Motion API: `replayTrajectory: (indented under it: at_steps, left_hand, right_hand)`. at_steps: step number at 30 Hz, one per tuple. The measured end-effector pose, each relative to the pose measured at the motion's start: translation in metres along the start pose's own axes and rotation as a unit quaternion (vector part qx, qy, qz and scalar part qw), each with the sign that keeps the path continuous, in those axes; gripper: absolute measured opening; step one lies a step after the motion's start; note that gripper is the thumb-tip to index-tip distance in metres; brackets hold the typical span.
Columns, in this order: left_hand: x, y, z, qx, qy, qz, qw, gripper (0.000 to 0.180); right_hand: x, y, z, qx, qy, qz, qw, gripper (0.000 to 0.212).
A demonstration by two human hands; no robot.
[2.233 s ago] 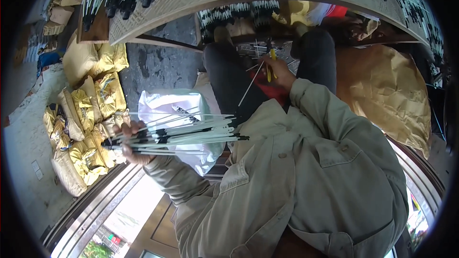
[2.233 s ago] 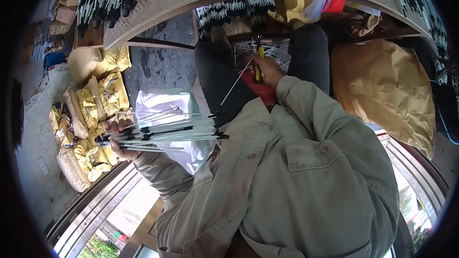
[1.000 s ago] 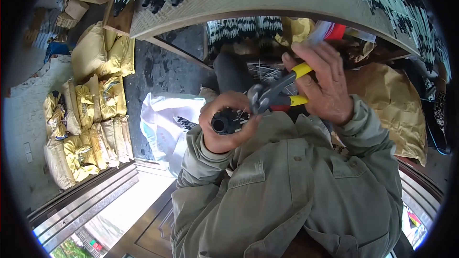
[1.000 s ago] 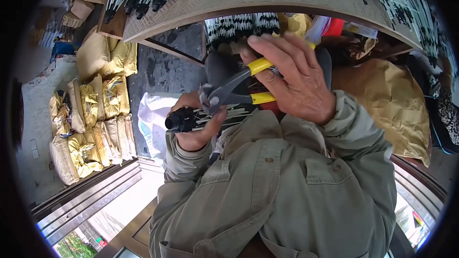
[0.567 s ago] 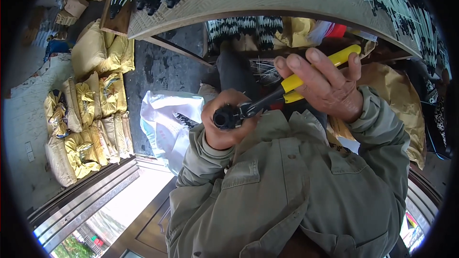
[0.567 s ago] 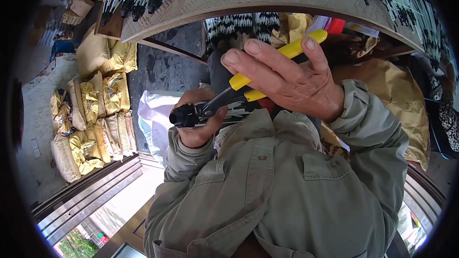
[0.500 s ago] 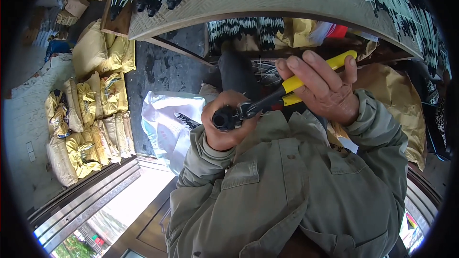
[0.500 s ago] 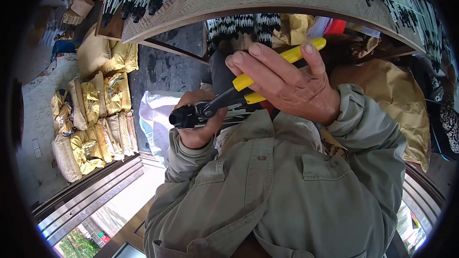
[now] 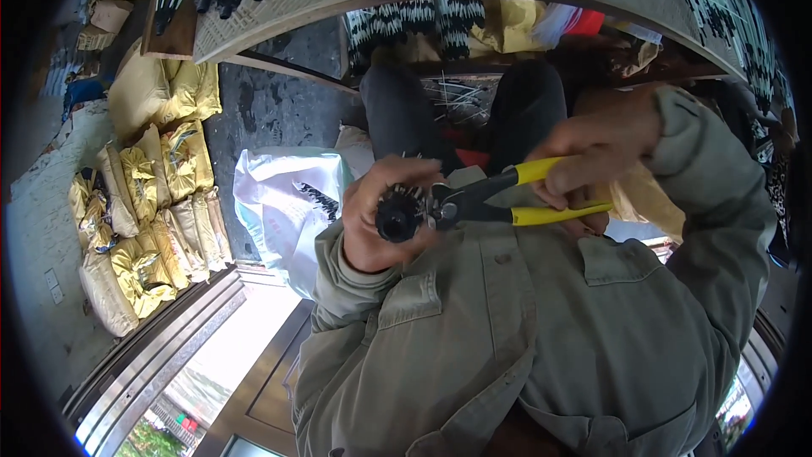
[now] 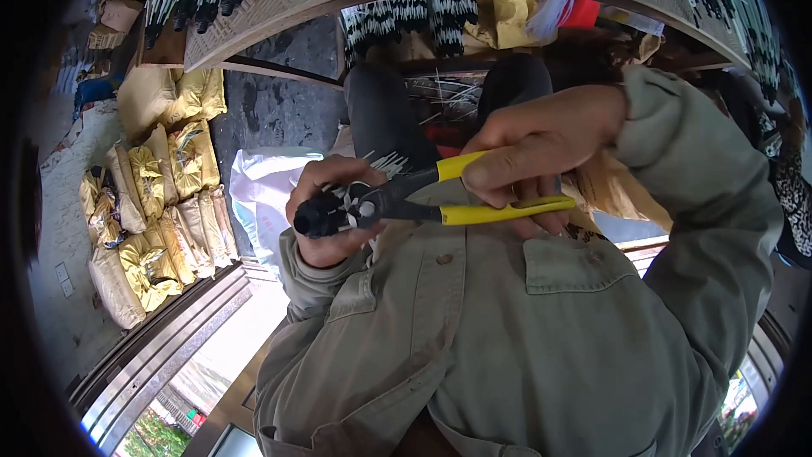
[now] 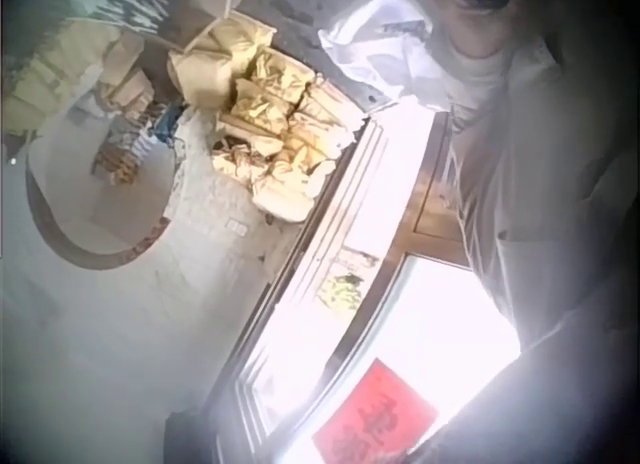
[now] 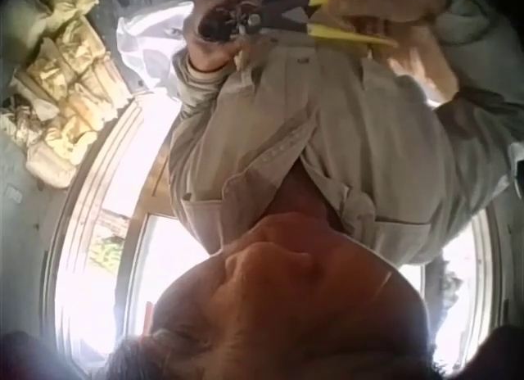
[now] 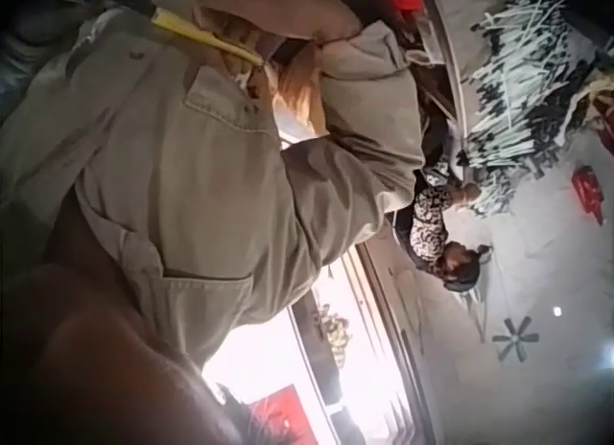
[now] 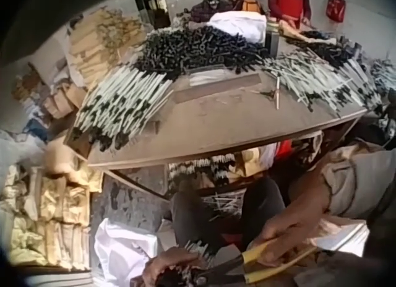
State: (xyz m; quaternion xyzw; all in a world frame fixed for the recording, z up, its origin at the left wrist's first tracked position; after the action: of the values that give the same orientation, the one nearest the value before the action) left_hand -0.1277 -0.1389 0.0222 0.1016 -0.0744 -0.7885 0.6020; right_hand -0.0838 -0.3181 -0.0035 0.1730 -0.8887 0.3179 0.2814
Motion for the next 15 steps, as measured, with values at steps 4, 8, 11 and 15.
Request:
replayTrajectory:
  at_steps: [4, 8, 11, 15]
  left_hand:
    - [-0.004, 0.007, -0.001, 0.024, -0.023, -0.087, 0.996, 0.060]
    - [-0.003, 0.003, -0.008, 0.101, -0.054, -0.115, 0.987, 0.058]
    - [-0.008, 0.001, -0.007, 0.089, -0.052, -0.047, 0.994, 0.056]
    - [-0.010, 0.009, -0.014, 0.042, -0.058, -0.033, 0.997, 0.055]
  right_hand:
    - [0.005, 0.026, 0.014, -0.108, 0.108, -0.106, 0.983, 0.044]
    - [0.016, 0.010, -0.013, -0.205, -0.108, 0.026, 0.973, 0.052]
    - [0.020, -0.020, -0.042, -0.253, -0.383, 0.215, 0.862, 0.052]
    - [0.032, -0.037, -0.039, -0.157, -0.571, 0.349, 0.727, 0.049]
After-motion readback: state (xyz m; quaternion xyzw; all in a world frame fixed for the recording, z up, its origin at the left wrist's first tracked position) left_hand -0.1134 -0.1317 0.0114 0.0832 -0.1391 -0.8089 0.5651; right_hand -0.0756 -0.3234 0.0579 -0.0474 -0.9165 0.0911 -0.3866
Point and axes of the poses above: each hand's wrist, its own y-axis towards the middle knuckle, its own x-axis out of the palm, z = x × y, the point moved 7 cm from there along y, towards the middle knuckle, and after that the axes turned 11 degrees about -z, right-handed, at the moved point
